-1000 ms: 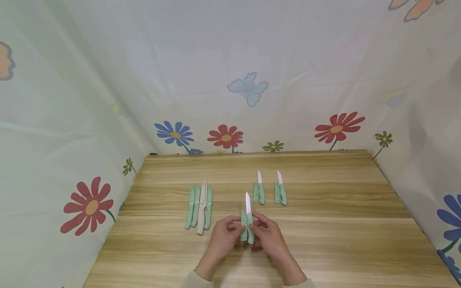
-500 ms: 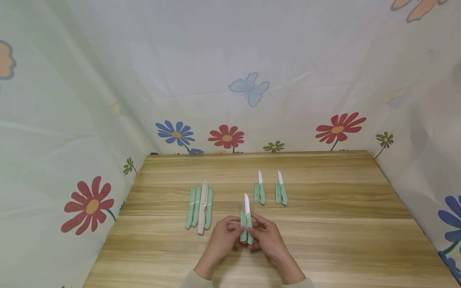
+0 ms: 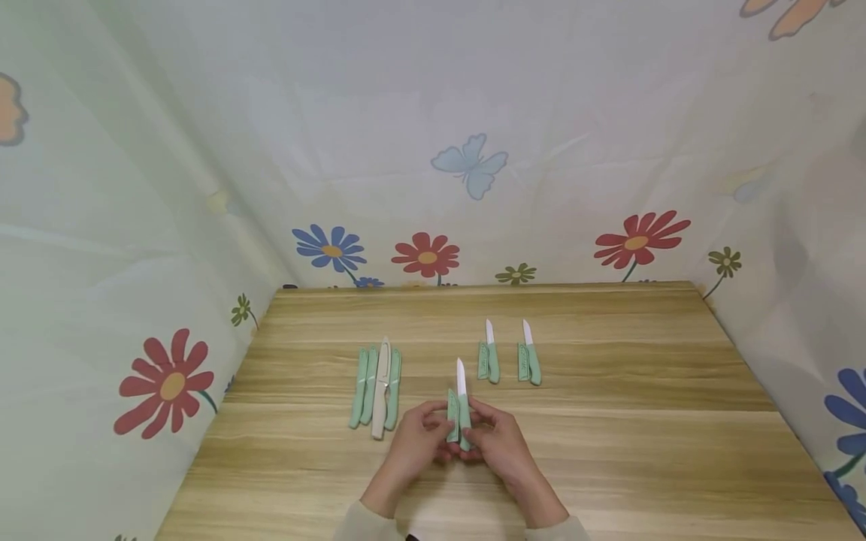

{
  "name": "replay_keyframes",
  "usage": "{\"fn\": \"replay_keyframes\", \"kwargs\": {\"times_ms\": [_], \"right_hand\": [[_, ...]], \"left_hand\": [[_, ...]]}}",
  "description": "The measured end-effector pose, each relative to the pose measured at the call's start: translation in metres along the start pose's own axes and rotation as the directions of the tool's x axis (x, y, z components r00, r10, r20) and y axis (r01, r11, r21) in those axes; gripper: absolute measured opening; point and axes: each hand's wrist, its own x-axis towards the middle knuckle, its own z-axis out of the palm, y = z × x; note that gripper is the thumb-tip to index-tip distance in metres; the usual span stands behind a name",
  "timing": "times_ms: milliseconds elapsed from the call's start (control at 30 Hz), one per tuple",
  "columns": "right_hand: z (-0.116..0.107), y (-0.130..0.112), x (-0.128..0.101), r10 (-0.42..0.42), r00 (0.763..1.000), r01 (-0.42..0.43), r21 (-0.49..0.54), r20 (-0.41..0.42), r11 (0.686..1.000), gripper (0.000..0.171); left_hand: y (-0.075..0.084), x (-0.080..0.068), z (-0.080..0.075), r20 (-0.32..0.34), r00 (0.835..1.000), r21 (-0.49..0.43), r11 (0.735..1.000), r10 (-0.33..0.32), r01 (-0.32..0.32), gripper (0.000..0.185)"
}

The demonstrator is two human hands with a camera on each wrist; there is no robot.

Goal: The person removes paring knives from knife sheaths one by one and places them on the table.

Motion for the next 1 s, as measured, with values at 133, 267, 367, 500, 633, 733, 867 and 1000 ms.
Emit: {"fn": "replay_keyframes", "kwargs": {"times_ms": [133,267,367,500,633,733,867,1000], "right_hand": [[0.001,0.001,0.004,0.001,0.999,-0.001,-0.006,-0.04,1.0,0.059],[0.003,0.002,0.008,-0.004,0.996,0.003,-0.01,-0.084,1.0,0.054],[0.006,0.001,0.011,-0.011,0.992,0.009,-0.01,-0.123,1.0,0.051],[0.009,0.001,0.015,-0.03,0.987,0.027,-0.02,-0.16,0.999,0.047],[0.013,0.001,0.022,-0.056,0.981,0.048,-0.043,-0.184,0.998,0.043],[0.015,0.001,0.029,-0.075,0.977,0.062,-0.072,-0.199,0.995,0.042],[0.018,0.0,0.039,-0.094,0.972,0.066,-0.133,-0.217,0.989,0.041],[0.022,-0.003,0.047,-0.113,0.967,0.064,-0.214,-0.228,0.975,0.039]], "left_hand": [[0.0,0.003,-0.002,-0.004,1.0,-0.019,1.0,0.0,0.0,0.041],[-0.001,0.006,-0.004,-0.016,1.0,-0.039,0.999,0.008,-0.009,0.041],[-0.001,0.009,-0.005,-0.03,0.999,-0.024,0.999,0.021,-0.022,0.042],[0.0,0.014,-0.006,-0.057,0.998,0.035,0.999,0.037,-0.035,0.043],[0.004,0.02,-0.007,-0.096,0.994,0.103,0.994,0.044,-0.034,0.042],[0.007,0.025,-0.007,-0.137,0.989,0.165,0.986,0.054,-0.03,0.039],[0.01,0.033,-0.007,-0.187,0.979,0.272,0.962,0.084,-0.031,0.034],[0.011,0.04,-0.007,-0.214,0.969,0.409,0.912,0.123,-0.025,0.03]]}}
